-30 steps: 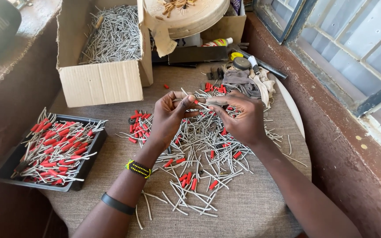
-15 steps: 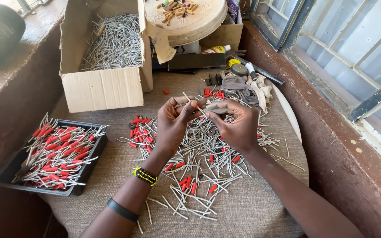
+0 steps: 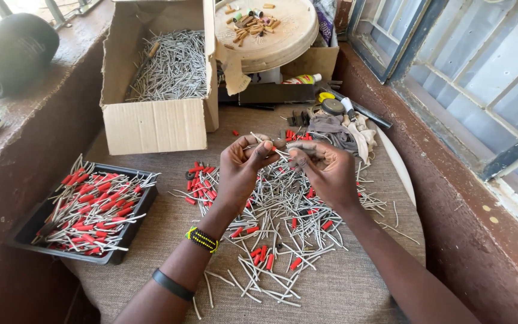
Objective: Assembling small metal pins by sliding red plastic caps onto them by hand.
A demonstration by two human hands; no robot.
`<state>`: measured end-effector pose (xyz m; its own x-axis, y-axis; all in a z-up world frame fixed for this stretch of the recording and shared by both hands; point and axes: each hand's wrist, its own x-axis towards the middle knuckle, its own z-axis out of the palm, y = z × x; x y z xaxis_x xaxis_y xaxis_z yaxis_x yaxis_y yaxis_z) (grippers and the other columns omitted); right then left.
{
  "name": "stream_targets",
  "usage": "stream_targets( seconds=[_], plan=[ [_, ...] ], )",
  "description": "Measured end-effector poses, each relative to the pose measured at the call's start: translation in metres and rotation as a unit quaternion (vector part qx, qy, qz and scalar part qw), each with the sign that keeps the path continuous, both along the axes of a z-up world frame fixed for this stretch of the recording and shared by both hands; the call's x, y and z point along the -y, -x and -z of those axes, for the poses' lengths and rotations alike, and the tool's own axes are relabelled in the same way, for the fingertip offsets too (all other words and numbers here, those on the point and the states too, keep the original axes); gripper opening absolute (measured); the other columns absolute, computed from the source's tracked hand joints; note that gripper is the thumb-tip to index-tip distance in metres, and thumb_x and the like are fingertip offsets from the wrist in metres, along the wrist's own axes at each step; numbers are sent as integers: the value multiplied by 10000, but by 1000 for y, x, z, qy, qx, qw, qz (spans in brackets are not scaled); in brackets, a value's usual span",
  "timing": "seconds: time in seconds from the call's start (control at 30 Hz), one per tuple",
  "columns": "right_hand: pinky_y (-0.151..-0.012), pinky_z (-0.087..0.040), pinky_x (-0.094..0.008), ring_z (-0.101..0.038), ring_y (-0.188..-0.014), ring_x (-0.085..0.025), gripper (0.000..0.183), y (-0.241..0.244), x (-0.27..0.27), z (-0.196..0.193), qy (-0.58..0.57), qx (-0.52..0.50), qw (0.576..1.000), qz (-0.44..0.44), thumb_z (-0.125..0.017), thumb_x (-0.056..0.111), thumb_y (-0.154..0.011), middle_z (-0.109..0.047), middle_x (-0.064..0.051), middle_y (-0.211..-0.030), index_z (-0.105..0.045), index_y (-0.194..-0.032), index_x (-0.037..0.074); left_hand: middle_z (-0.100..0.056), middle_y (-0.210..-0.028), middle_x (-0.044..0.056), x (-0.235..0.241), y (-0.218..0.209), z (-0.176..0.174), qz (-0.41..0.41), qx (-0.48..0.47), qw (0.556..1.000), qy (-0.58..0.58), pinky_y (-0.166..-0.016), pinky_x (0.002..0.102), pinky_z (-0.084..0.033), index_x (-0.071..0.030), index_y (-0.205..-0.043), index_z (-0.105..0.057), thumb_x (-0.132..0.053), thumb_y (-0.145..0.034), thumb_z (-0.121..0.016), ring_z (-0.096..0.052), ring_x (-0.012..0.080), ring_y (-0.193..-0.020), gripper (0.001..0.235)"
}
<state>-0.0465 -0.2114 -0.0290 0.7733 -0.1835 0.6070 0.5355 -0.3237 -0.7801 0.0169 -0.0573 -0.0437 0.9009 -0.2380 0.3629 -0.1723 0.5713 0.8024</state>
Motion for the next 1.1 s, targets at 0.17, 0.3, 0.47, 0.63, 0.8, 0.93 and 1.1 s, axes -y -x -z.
stream_targets(
  seconds=[0.17,0.3,0.47,0.63,0.8,0.93,1.1],
  plan=[
    [-597,-584,-294,-658,-623,-124,108,-1,5,-5,76,-28,997,-12,-704,29,-961,-726,-151,-664,-784,-924,-34,-758,-973,224,-2,2,1,-19,10,1000,-18,-881,329,-616,116,-1163,-648,-131,-951,-713,-710,150,-919,333],
    [-572,-561,-275,-578,-621,-65,106,0,-3,-5,93,-24,995,-4,-713,32,-957,-674,-107,-605,-789,-890,-1,-772,-971,226,1,5,3,-22,8,999,-27,-872,309,-618,101,-1162,-686,-147,-955,-707,-732,162,-926,323],
    [-553,-560,-249,-605,-588,-79,127,-2,-6,8,46,-32,998,-9,-707,32,-956,-688,-121,-609,-785,-871,-23,-769,-972,241,0,8,1,-15,8,1000,-18,-880,328,-616,103,-1179,-688,-144,-955,-706,-730,176,-920,334],
    [-524,-564,-236,-622,-560,-98,162,-3,-7,12,-15,-57,997,-40,-697,37,-958,-697,-126,-611,-780,-845,-46,-758,-980,237,3,5,5,29,3,999,20,-871,363,-629,117,-1216,-664,-107,-959,-684,-744,214,-899,341],
    [-480,-539,-239,-584,-506,-75,146,5,-11,10,49,-44,998,14,-733,68,-945,-683,-123,-559,-805,-855,-22,-759,-987,240,3,9,4,22,15,1000,15,-880,347,-621,134,-1232,-657,-87,-967,-667,-731,195,-899,345],
    [-513,-531,-223,-602,-565,-99,164,-8,-8,19,-115,-99,986,-75,-717,67,-951,-710,-136,-661,-765,-859,-61,-761,-987,226,3,5,6,39,10,999,20,-907,357,-599,119,-1225,-668,-88,-962,-674,-738,199,-899,335],
    [-548,-549,-247,-622,-574,-112,165,-2,-6,10,16,-36,998,-45,-673,23,-980,-691,-144,-626,-771,-887,-72,-765,-961,240,4,3,4,11,19,1000,-3,-898,357,-609,115,-1226,-674,-83,-942,-696,-756,223,-865,347]
  ],
)
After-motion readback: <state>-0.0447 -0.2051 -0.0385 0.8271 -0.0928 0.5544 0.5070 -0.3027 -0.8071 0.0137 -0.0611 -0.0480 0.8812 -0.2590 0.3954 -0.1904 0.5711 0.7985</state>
